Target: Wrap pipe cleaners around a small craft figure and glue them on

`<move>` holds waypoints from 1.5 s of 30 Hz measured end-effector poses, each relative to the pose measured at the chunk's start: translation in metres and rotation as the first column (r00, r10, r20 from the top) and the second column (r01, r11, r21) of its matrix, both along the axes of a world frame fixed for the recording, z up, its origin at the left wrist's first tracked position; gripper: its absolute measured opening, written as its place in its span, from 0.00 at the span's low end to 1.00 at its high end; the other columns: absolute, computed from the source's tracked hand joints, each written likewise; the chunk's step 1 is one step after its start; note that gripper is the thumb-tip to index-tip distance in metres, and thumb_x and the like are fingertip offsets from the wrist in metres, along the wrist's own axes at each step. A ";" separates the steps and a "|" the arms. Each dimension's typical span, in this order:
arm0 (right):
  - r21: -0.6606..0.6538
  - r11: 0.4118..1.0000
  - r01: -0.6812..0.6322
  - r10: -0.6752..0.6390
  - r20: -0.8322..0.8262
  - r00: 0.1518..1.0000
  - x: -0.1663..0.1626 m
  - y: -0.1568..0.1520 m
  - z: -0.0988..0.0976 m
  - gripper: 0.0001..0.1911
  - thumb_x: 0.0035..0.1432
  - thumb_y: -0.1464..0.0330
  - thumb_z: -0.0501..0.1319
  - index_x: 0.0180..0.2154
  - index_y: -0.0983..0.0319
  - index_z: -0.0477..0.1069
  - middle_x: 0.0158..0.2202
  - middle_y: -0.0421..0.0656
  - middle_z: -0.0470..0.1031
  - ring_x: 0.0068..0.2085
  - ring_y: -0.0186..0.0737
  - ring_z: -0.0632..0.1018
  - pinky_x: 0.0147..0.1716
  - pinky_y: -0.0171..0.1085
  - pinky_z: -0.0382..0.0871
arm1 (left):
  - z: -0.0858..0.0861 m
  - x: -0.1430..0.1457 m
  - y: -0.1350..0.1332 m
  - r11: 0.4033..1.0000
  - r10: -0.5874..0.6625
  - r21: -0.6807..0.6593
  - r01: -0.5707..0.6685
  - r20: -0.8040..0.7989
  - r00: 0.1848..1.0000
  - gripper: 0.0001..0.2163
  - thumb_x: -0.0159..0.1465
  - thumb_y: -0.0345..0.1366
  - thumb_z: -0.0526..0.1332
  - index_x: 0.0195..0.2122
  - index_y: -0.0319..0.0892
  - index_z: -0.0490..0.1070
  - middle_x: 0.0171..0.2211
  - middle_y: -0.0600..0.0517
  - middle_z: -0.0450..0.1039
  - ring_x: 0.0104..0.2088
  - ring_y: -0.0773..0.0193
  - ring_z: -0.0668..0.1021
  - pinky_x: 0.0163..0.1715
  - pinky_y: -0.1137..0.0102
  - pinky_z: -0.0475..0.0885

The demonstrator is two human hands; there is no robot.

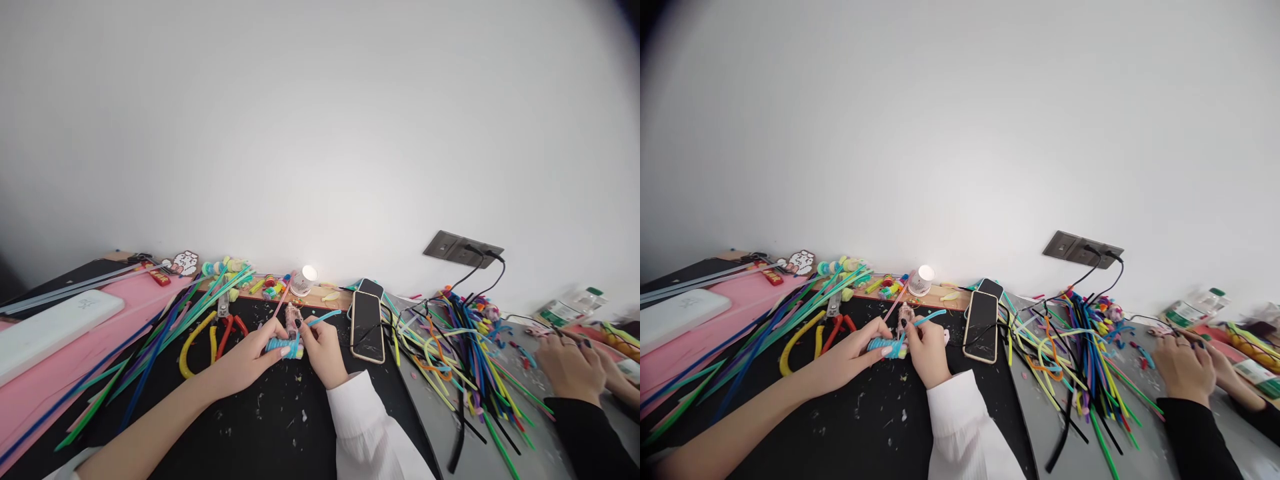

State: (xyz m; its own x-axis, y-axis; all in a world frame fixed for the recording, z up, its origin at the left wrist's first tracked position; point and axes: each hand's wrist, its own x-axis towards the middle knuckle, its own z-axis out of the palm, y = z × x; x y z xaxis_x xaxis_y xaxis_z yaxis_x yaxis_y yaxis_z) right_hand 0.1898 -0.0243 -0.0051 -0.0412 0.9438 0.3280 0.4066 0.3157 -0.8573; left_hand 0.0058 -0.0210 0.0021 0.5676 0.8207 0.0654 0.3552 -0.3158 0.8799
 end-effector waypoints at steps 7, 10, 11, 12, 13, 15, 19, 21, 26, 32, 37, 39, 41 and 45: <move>0.075 0.996 0.038 -0.044 0.090 0.995 0.000 -0.001 -0.001 0.15 0.61 0.66 0.54 0.22 0.60 0.64 0.20 0.37 0.64 0.23 0.34 0.66 0.24 0.33 0.56 | 0.000 0.001 -0.002 0.996 -0.035 -0.082 0.034 -0.015 0.999 0.11 0.66 0.48 0.49 0.37 0.45 0.59 0.25 0.59 0.58 0.27 0.65 0.65 0.30 0.69 0.62; 0.088 0.995 0.041 -0.052 0.125 0.991 0.000 0.000 -0.003 0.14 0.60 0.67 0.54 0.22 0.60 0.64 0.19 0.37 0.65 0.23 0.35 0.66 0.25 0.33 0.56 | 0.001 0.000 -0.003 0.996 -0.042 -0.084 0.040 -0.016 0.999 0.12 0.67 0.49 0.48 0.37 0.46 0.58 0.25 0.59 0.57 0.27 0.64 0.65 0.31 0.69 0.62; 0.091 0.995 0.043 -0.055 0.136 0.989 0.000 0.000 -0.004 0.14 0.60 0.67 0.54 0.22 0.60 0.65 0.19 0.37 0.65 0.22 0.35 0.66 0.25 0.34 0.56 | 0.001 0.000 -0.003 0.995 -0.046 -0.084 0.044 -0.020 0.999 0.12 0.67 0.49 0.48 0.37 0.46 0.58 0.26 0.59 0.57 0.28 0.64 0.64 0.31 0.69 0.63; 0.092 0.995 0.045 -0.058 0.144 0.988 0.000 0.000 -0.004 0.14 0.60 0.68 0.54 0.22 0.60 0.65 0.19 0.37 0.65 0.22 0.35 0.66 0.25 0.34 0.55 | 0.003 -0.001 -0.003 0.995 -0.053 -0.086 0.050 -0.023 0.998 0.12 0.67 0.48 0.47 0.37 0.46 0.58 0.26 0.59 0.57 0.28 0.64 0.64 0.31 0.69 0.62; 0.094 0.994 0.048 -0.061 0.148 0.987 -0.001 0.000 -0.004 0.13 0.59 0.68 0.54 0.22 0.60 0.65 0.19 0.37 0.65 0.22 0.35 0.66 0.25 0.34 0.55 | 0.004 -0.001 -0.004 0.995 -0.060 -0.086 0.058 -0.025 0.998 0.12 0.67 0.48 0.47 0.37 0.46 0.58 0.27 0.58 0.57 0.29 0.65 0.64 0.32 0.69 0.62; 0.102 0.994 0.050 -0.065 0.147 0.987 -0.001 -0.001 -0.004 0.13 0.59 0.68 0.54 0.22 0.60 0.64 0.19 0.37 0.64 0.22 0.35 0.65 0.25 0.34 0.55 | 0.006 -0.001 -0.004 0.994 -0.071 -0.080 0.069 -0.023 0.997 0.12 0.67 0.48 0.47 0.36 0.45 0.58 0.28 0.58 0.58 0.30 0.65 0.64 0.33 0.69 0.62; 0.116 0.992 0.040 -0.055 0.134 0.989 -0.003 -0.001 -0.001 0.14 0.60 0.68 0.54 0.21 0.60 0.64 0.19 0.37 0.64 0.21 0.34 0.66 0.25 0.34 0.54 | 0.007 0.001 -0.005 0.993 -0.079 -0.091 0.080 0.015 0.997 0.09 0.64 0.43 0.54 0.36 0.46 0.56 0.29 0.58 0.60 0.29 0.66 0.63 0.31 0.71 0.62; 0.120 0.992 0.035 -0.051 0.135 0.989 -0.004 -0.002 -0.001 0.14 0.60 0.68 0.54 0.22 0.60 0.64 0.19 0.37 0.65 0.21 0.35 0.66 0.25 0.34 0.53 | 0.006 0.003 -0.005 0.991 -0.081 -0.101 0.086 0.052 0.995 0.09 0.62 0.40 0.56 0.35 0.46 0.54 0.29 0.58 0.61 0.29 0.67 0.64 0.31 0.71 0.64; 0.131 0.991 0.025 -0.046 0.159 0.986 -0.004 -0.002 -0.002 0.13 0.60 0.68 0.54 0.23 0.60 0.65 0.19 0.37 0.66 0.22 0.35 0.67 0.26 0.34 0.55 | 0.004 0.004 -0.005 0.996 -0.070 -0.055 0.072 0.035 0.997 0.09 0.60 0.37 0.57 0.33 0.46 0.54 0.29 0.58 0.61 0.28 0.67 0.64 0.30 0.72 0.64; 0.123 0.992 0.022 -0.043 0.170 0.985 -0.003 -0.002 -0.004 0.13 0.61 0.68 0.54 0.23 0.60 0.66 0.19 0.38 0.68 0.22 0.36 0.69 0.26 0.33 0.55 | 0.004 0.003 -0.005 0.999 -0.052 -0.017 0.052 -0.007 0.999 0.09 0.59 0.36 0.57 0.32 0.46 0.54 0.27 0.59 0.59 0.27 0.67 0.64 0.29 0.71 0.62; 0.160 0.987 0.023 -0.056 0.208 0.976 -0.003 -0.003 -0.003 0.13 0.61 0.68 0.54 0.23 0.60 0.65 0.18 0.37 0.65 0.21 0.34 0.67 0.25 0.33 0.55 | 0.000 0.002 -0.003 0.999 -0.046 -0.005 0.046 -0.008 0.999 0.08 0.59 0.36 0.57 0.33 0.46 0.54 0.27 0.59 0.60 0.27 0.67 0.64 0.28 0.71 0.62; 0.179 0.983 0.026 -0.066 0.220 0.973 -0.003 -0.003 -0.002 0.13 0.61 0.69 0.54 0.23 0.61 0.65 0.18 0.36 0.65 0.21 0.34 0.67 0.24 0.32 0.55 | -0.002 0.002 -0.002 0.999 -0.044 -0.006 0.044 -0.013 0.999 0.08 0.59 0.36 0.56 0.33 0.46 0.54 0.27 0.59 0.60 0.27 0.66 0.64 0.28 0.71 0.62; 0.188 0.982 0.027 -0.069 0.223 0.972 -0.003 -0.003 -0.002 0.13 0.61 0.69 0.54 0.23 0.61 0.65 0.18 0.36 0.65 0.21 0.33 0.67 0.24 0.32 0.55 | -0.002 0.002 -0.002 0.999 -0.040 -0.001 0.040 -0.019 0.999 0.07 0.59 0.35 0.56 0.33 0.46 0.54 0.27 0.59 0.60 0.26 0.67 0.64 0.28 0.71 0.62; 0.187 0.982 0.021 -0.062 0.216 0.974 -0.003 -0.002 -0.004 0.13 0.61 0.69 0.54 0.23 0.61 0.64 0.19 0.37 0.66 0.22 0.34 0.69 0.25 0.32 0.57 | 0.002 0.003 -0.003 0.999 -0.031 0.008 0.032 -0.023 0.999 0.07 0.58 0.34 0.56 0.32 0.46 0.54 0.27 0.59 0.59 0.26 0.67 0.63 0.28 0.71 0.61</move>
